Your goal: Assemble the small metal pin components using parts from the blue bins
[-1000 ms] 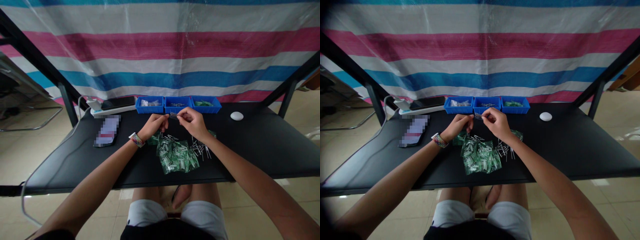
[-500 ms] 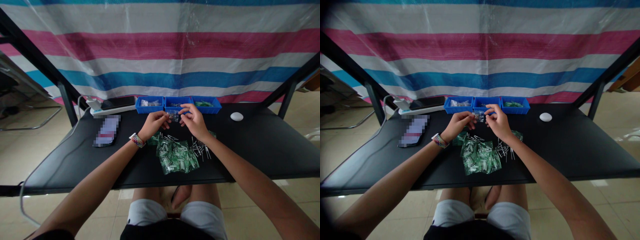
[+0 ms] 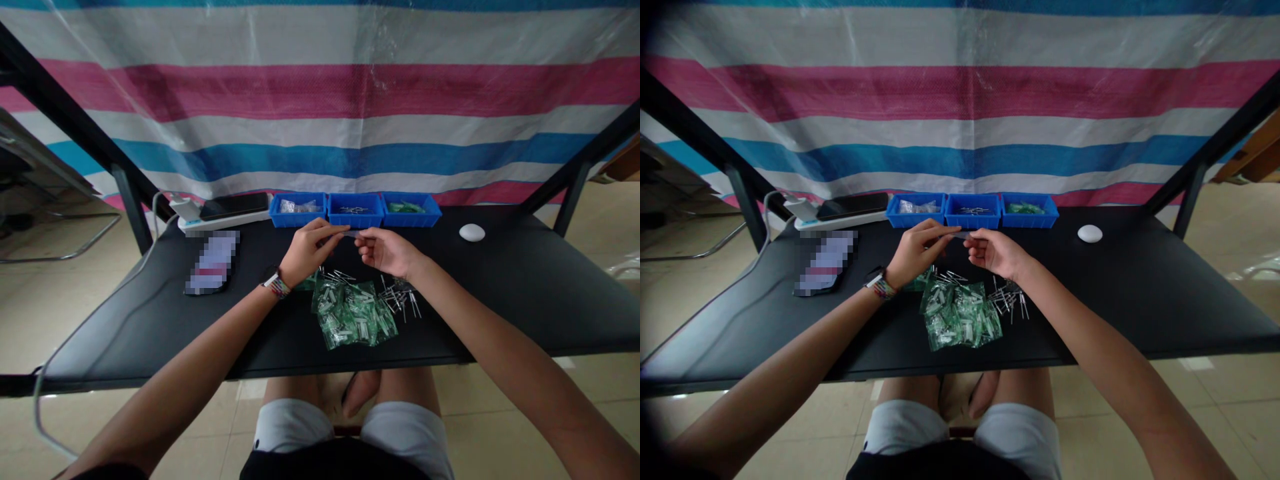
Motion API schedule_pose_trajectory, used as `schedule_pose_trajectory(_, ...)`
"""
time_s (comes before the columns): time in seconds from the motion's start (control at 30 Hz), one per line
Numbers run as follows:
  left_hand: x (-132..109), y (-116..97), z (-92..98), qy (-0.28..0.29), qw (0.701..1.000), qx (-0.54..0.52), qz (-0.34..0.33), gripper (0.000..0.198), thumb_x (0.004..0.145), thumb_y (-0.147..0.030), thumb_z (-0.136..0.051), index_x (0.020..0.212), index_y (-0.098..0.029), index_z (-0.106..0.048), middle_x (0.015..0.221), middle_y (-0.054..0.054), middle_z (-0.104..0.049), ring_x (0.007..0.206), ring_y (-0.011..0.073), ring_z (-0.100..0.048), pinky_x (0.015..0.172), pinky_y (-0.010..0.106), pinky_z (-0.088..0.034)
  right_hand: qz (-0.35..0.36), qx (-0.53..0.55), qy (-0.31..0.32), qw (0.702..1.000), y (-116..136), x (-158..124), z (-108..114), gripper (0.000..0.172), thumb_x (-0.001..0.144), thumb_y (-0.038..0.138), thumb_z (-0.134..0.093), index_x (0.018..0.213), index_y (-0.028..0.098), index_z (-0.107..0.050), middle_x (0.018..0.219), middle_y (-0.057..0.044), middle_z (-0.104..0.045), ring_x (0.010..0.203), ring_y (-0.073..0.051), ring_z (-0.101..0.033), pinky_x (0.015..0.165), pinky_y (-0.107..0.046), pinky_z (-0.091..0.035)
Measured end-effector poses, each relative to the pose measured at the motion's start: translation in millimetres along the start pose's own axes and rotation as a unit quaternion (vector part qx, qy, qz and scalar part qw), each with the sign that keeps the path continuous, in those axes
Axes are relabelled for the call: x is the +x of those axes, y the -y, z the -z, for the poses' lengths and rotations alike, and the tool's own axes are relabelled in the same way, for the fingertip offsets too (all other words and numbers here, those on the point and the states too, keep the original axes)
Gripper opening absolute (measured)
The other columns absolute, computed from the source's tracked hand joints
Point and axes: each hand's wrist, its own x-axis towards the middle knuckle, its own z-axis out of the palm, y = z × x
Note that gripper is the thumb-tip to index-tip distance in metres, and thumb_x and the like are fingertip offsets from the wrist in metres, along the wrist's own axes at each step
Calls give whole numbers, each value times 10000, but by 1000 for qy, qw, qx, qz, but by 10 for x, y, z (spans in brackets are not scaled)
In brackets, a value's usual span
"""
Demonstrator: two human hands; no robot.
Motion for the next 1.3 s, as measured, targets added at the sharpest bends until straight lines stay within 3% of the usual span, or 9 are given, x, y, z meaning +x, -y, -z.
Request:
schedule_pose_trajectory(0.17,25,40,-43,-10,990,-92,106,434,961,-386,-679,1352,-197,-673,1028,63,-707,632,115,-679,539,216,-515,197,-124,-13,972,-92,31,19,230,823,349,-812,851,205,-634,772,-14,-739,579,-125,-653,547,-257,-607)
schedule_pose_trajectory(0.3,64,39,-17,5,957,-208,202,388,963,-528,-632,970,-145,-699,756,39,-677,570,141,-665,492,221,-501,326,-228,-25,917,-131,24,16,291,819,439,-801,887,224,-617,822,-11,-717,569,-131,-647,546,-283,-591)
schedule_pose_trajectory(0.47,86,25,29,78,919,-273,274,627,975,-668,-504,711,-140,-712,592,74,-650,488,129,-608,440,220,-395,440,-407,-61,798,-137,-48,14,93,935,321,-668,892,244,-638,864,-22,-669,644,-156,-634,637,-318,-530)
schedule_pose_trajectory(0.57,84,15,26,77,904,-310,286,495,937,-590,-594,789,-142,-746,679,75,-696,525,124,-629,447,214,-387,465,-518,-57,716,-145,-83,21,80,965,249,-615,917,251,-680,958,-56,-700,760,-196,-627,763,-366,-523)
schedule_pose_trajectory(0.63,81,11,24,65,903,-318,282,343,886,-480,-681,844,-147,-748,755,68,-720,564,118,-645,471,206,-411,466,-552,-47,690,-153,-89,29,132,992,232,-575,981,258,-704,1075,-73,-719,865,-222,-655,805,-379,-521)
schedule_pose_trajectory(0.77,84,29,39,32,912,-309,267,265,858,-405,-714,886,-142,-739,816,63,-724,600,112,-656,512,196,-452,476,-544,-51,689,-159,-72,43,173,995,207,-554,1048,260,-709,1207,-79,-705,974,-237,-680,823,-375,-526)
schedule_pose_trajectory(0.97,140,132,100,-83,922,-291,241,260,896,-402,-698,918,-144,-684,863,52,-717,601,109,-680,517,189,-469,443,-535,-2,719,-158,-46,18,87,905,163,-635,895,229,-690,921,-40,-673,715,-173,-618,712,-341,-496)
schedule_pose_trajectory(1.13,194,248,200,-135,927,-257,239,264,948,-410,-667,991,-150,-687,856,40,-716,573,90,-659,507,178,-461,423,-599,112,671,-203,-57,-24,97,853,134,-701,818,223,-679,846,-30,-681,854,-214,-608,806,-358,-476)
schedule_pose_trajectory(1.3,196,368,314,-99,924,-255,269,369,938,-398,-628,1169,-125,-718,866,65,-747,608,111,-677,539,191,-495,385,-640,119,654,-226,-42,2,132,820,139,-751,774,208,-648,832,-28,-646,832,-201,-574,803,-347,-450)
